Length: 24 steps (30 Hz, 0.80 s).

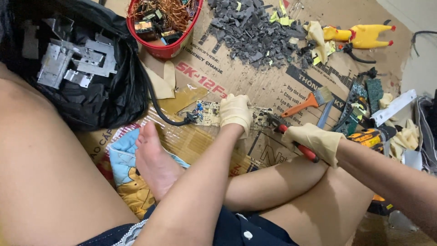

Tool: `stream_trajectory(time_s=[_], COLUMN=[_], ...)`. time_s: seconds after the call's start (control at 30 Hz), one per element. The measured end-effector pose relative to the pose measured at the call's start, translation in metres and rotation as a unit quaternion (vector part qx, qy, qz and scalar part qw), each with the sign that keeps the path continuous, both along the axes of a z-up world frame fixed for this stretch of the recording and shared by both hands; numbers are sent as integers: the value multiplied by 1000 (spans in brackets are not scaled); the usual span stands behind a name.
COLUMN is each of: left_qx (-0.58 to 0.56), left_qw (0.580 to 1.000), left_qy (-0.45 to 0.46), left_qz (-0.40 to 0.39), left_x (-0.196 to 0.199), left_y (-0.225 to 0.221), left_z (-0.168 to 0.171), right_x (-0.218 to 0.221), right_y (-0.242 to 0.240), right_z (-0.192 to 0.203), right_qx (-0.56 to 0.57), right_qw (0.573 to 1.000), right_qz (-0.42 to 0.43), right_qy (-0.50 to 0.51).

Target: The person sits on the floor and uses pliers and a utility knife to remove components from a circuit board. They scrape and pry at the board, separating parts and placing them into a red container.

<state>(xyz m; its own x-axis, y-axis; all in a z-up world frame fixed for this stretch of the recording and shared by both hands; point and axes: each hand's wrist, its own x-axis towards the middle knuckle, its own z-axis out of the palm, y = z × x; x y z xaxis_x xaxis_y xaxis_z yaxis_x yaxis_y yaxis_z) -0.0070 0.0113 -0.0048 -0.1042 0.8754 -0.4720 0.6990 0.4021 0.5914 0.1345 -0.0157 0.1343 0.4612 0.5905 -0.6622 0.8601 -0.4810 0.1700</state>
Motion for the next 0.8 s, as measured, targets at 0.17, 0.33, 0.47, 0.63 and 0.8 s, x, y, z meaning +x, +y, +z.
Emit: stream_trajectory(time_s=[0.17,0.33,0.47,0.63,0.8], left_qx=[10,9,1,88,103], left_qw=[1000,1000,1000,996,994], left_qy=[-4,5,-3,21,40], left_qz=[-1,-5,-1,22,-12], left_x=[2,1,-3,6,7], left_y=[0,-1,-6,-11,-8], left_z=[-5,-5,12,2,-6], right_x=[19,27,58,53,65], right_y=[9,1,-11,-25,-13], right_z=[-12,5,-29,32,34], right_qx=[23,-45,-75,36,73], right_qw=[992,865,715,881,986], right_qz=[-90,-402,-461,-287,84], right_qy=[83,297,521,374,127])
